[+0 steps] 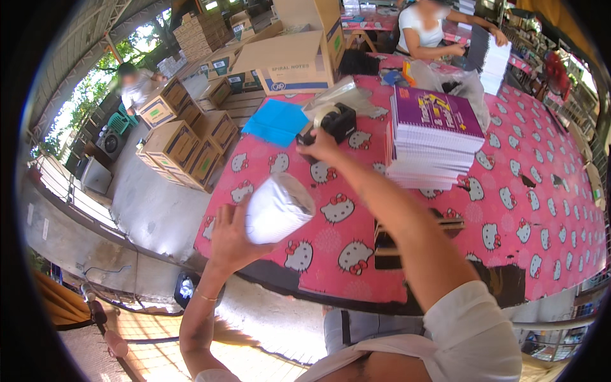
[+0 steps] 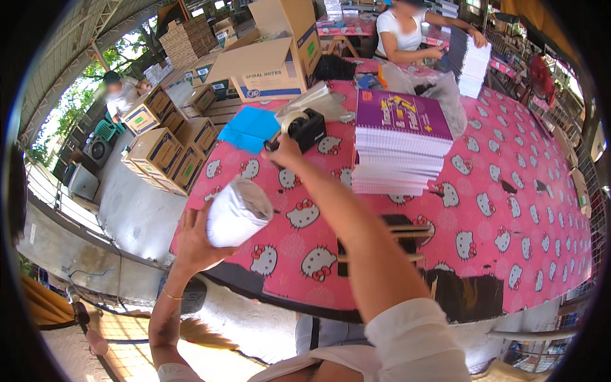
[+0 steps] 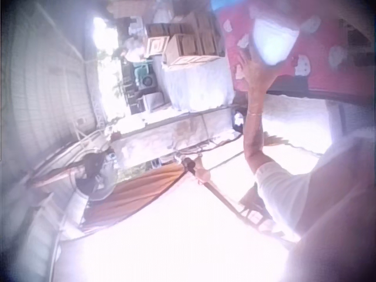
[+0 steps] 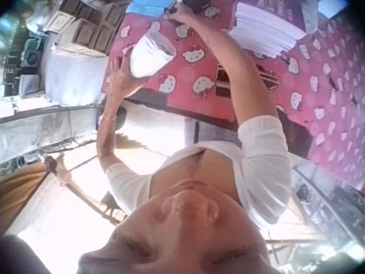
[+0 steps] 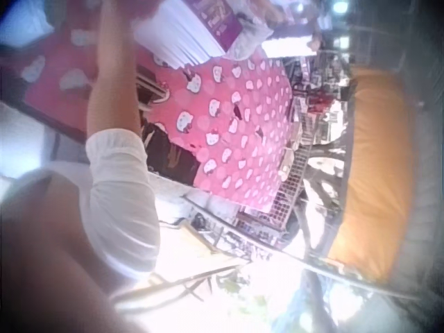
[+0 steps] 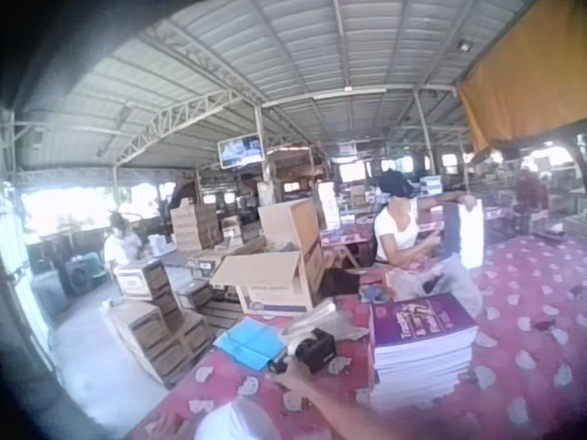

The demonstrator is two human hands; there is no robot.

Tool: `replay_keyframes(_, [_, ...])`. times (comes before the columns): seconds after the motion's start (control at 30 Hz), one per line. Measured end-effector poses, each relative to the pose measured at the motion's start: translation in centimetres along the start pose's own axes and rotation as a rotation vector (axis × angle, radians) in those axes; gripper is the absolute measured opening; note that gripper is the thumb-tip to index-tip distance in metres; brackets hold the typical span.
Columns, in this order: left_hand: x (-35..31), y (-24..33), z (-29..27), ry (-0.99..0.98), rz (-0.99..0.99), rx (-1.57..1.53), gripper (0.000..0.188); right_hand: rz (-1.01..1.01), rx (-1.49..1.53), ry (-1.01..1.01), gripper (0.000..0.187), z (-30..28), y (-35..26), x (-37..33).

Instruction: The person removes plastic wrapping from a stack of spiral binding coils and inserts a coil into the punched holes of a notebook by hand.

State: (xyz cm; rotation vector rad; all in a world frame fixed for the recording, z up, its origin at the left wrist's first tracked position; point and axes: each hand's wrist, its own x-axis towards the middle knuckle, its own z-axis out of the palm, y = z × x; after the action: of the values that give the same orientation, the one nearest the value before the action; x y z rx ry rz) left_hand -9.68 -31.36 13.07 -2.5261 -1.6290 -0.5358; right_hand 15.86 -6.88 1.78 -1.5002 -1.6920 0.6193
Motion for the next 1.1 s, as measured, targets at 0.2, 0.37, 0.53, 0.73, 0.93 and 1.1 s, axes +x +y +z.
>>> replay_keyframes(0.2, [-0.4, 4.1, 4.2, -0.237, -0.078, 0.116, 0.119, -0.473, -0.150, -0.428, 0.073, -12.3, -7.1, -13.0])
replay_keyframes(0.37, [1.9, 9.4, 8.7, -0.207, -0.027, 0.108, 0.115, -0.503, -0.612, -0.359, 0.058, -21.9, -0.4, -25.9])
replay_keyframes(0.53, [1.7, 19.7, 8.6, 0.293, 0.456, -0.280, 0.056, -0.169, -0.389, -0.345, 0.041, -26.4, 4.7, -27.4])
replay_keyframes(0.73, [2.4, 32.6, 14.9, 0.381, 0.727, -0.054, 0.034, -0.156, -0.198, -0.391, 0.047, -28.3, 6.9, -25.5])
replay_keyframes(0.93, [4.1, 32.1, 13.1, 0.380, 0.781, -0.141, 0.030, -0.240, -0.218, -0.258, 0.036, -32.0, 9.5, -28.3])
replay_keyframes(1.1, [-1.2, 24.0, 7.1, 0.232, 0.612, -0.203, 0.025, -0.004, -0.227, -0.328, 0.033, -38.2, 12.2, -29.4])
